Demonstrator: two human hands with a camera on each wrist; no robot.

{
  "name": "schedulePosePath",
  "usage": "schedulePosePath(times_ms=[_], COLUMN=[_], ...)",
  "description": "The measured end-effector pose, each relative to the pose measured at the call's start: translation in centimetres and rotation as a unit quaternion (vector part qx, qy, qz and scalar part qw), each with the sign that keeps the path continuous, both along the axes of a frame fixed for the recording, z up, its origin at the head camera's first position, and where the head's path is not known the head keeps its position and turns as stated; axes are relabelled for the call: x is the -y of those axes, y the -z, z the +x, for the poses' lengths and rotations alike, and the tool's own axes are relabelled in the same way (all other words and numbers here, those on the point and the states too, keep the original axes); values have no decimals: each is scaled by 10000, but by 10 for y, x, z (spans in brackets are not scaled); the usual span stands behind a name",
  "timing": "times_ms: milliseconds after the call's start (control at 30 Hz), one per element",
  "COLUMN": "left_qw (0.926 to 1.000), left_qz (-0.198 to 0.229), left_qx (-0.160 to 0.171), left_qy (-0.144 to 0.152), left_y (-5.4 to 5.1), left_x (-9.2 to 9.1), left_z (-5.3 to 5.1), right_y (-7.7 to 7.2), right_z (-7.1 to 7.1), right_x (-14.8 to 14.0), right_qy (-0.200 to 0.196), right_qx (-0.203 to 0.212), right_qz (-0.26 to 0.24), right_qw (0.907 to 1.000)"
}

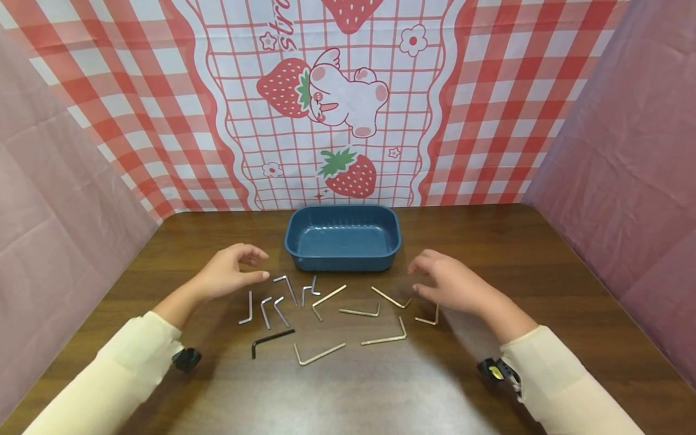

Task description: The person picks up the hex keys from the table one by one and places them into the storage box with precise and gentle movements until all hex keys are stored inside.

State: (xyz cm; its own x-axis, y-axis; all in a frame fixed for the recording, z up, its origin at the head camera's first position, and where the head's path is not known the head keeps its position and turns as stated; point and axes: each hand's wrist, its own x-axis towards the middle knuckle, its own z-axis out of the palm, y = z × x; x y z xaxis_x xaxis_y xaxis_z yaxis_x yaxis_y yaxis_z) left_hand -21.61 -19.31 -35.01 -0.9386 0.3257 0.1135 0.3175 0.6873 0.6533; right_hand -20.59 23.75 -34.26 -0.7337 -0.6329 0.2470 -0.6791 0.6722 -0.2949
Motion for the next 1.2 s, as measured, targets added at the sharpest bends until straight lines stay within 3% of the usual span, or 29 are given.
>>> schedulePosePath(times_ms=[233,367,733,900,1200], left_qw=[9919,9853,9742,9681,9652], left_qz=[-658,-888,-1299,-1411,-1394], left_qx=[-955,-1237,-1444,-1587,-1675], left_qy=[526,775,1148,1328,1444], left_y=[5,8,11,12,8], left_x=[4,1,-12,-19,-30], left_z=[9,12,16,17,16], right_y=[2,3,10,11,18], right_z=[3,4,4,6,6], right_x=[-5,-9,-19,-22,-24], right_qy=[-32,-68,-237,-367,-616], right_qx=[-130,-174,109,519,743], right_qz=[92,104,320,390,711], right_qw=[9999,9998,9991,9972,9928])
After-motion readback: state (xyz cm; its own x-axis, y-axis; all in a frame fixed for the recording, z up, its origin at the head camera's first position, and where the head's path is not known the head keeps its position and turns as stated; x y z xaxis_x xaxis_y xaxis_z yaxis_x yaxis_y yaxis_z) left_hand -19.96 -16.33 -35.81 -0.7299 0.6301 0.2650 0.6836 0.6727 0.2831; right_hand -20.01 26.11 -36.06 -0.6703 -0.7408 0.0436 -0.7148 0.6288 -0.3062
